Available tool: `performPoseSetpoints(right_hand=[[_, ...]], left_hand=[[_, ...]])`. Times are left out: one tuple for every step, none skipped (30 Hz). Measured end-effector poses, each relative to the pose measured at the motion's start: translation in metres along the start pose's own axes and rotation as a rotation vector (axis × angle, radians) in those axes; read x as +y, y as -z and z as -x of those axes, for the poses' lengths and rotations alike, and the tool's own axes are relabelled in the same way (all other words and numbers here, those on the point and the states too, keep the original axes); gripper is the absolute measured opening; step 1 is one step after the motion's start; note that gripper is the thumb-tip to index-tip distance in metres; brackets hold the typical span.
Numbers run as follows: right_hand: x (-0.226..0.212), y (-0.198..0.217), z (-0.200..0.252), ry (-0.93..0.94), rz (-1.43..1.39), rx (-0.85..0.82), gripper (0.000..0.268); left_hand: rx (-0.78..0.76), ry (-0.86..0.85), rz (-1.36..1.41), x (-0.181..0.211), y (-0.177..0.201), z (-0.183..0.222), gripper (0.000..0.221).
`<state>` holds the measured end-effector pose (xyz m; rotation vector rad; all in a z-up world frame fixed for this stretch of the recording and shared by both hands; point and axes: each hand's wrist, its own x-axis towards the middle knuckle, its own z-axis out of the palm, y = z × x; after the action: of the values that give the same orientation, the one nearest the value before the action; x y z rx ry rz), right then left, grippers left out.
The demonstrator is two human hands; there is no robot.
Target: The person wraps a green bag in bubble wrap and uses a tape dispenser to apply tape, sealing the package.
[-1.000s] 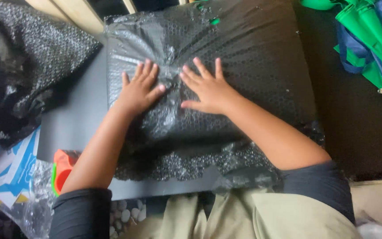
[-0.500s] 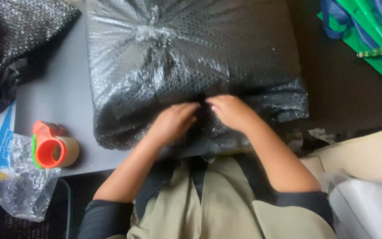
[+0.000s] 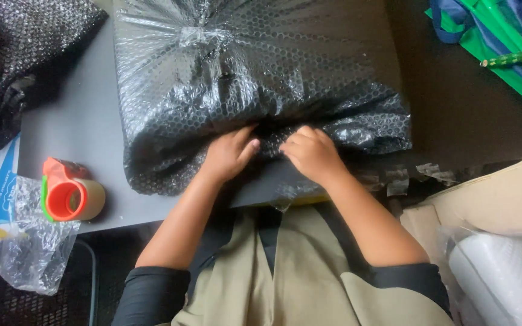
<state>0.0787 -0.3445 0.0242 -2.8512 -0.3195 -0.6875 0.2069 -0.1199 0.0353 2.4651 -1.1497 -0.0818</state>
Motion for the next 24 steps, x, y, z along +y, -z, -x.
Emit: performPoseSetpoints(right_hand=[[0.002,0.001,-0.007,0.003,-0.001,0.000,0.006],[0.003,0.003,-0.014,0.084,0.126,0.169,0.005],[0.004,0.004,-0.020,0.164,0.251,0.338,0.007],[0.009,-0.004,-0.025,0.166,0.249,0.337,0.007],[0.014,-0.012,-0.031,0.204,0.275,0.394,0.010],[0.020,-0.020,-0.038,0.242,0.301,0.452,0.013],[0.020,-0.017,-0.044,0.242,0.299,0.455,0.013],[0.020,-0.015,-0.052,0.278,0.261,0.478,0.012],[0.022,-0.011,-0.057,0.313,0.227,0.498,0.011],[0.021,-0.008,-0.058,0.312,0.229,0.498,0.011],[0.022,-0.005,-0.058,0.327,0.216,0.496,0.011],[0.023,-0.001,-0.059,0.341,0.203,0.494,0.010],[0.024,0.001,-0.060,0.342,0.209,0.495,0.010],[0.024,0.002,-0.061,0.312,0.211,0.484,0.011],[0.022,0.001,-0.060,0.279,0.207,0.472,0.012],[0.025,-0.002,-0.059,0.277,0.207,0.472,0.012],[0.026,-0.005,-0.058,0.241,0.184,0.461,0.013],[0.027,-0.009,-0.057,0.205,0.161,0.450,0.015],[0.022,-0.001,-0.061,0.207,0.158,0.449,0.015],[0.017,0.008,-0.065,0.178,0.198,0.425,0.019],[0.014,0.018,-0.069,0.146,0.242,0.401,0.025],[0.015,0.015,-0.068,0.144,0.243,0.402,0.025],[0.017,0.012,-0.068,0.068,0.148,0.334,0.015],[0.019,0.008,-0.068,-0.008,0.054,0.267,0.010]], left_hand=[[0.002,0.002,-0.001,0.000,0.001,0.000,0.052],[-0.036,0.008,0.017,-0.001,0.002,-0.001,0.062],[-0.076,0.014,0.035,-0.001,0.003,0.000,0.073],[-0.075,0.018,0.036,0.004,0.008,0.000,0.073],[-0.101,0.035,0.047,0.009,0.015,-0.001,0.083],[-0.126,0.053,0.059,0.014,0.022,-0.003,0.094],[-0.126,0.054,0.055,0.016,0.023,-0.001,0.094],[-0.099,0.040,0.018,0.018,0.025,0.001,0.090],[-0.073,0.023,-0.015,0.021,0.025,0.002,0.086],[-0.073,0.022,-0.015,0.007,0.009,0.005,0.086],[-0.006,-0.017,-0.110,-0.005,-0.007,0.006,0.078],[0.062,-0.056,-0.205,-0.018,-0.023,0.007,0.072],[0.067,-0.061,-0.204,-0.015,-0.024,0.012,0.072],[0.319,-0.156,-0.233,-0.011,-0.024,0.016,0.056],[0.566,-0.248,-0.261,-0.009,-0.025,0.024,0.043],[0.566,-0.250,-0.262,-0.001,-0.017,0.020,0.043],[0.641,-0.313,-0.313,0.007,-0.010,0.018,0.038],[0.716,-0.376,-0.365,0.014,-0.002,0.017,0.034],[0.715,-0.373,-0.366,0.015,0.002,0.010,0.034],[0.743,-0.426,-0.371,0.017,0.006,0.003,0.029],[0.772,-0.484,-0.374,0.019,0.011,-0.006,0.024],[0.771,-0.485,-0.374,0.013,0.015,-0.011,0.024],[0.732,-0.477,-0.372,0.006,0.019,-0.018,0.018],[0.694,-0.468,-0.371,0.000,0.022,-0.024,0.013]])
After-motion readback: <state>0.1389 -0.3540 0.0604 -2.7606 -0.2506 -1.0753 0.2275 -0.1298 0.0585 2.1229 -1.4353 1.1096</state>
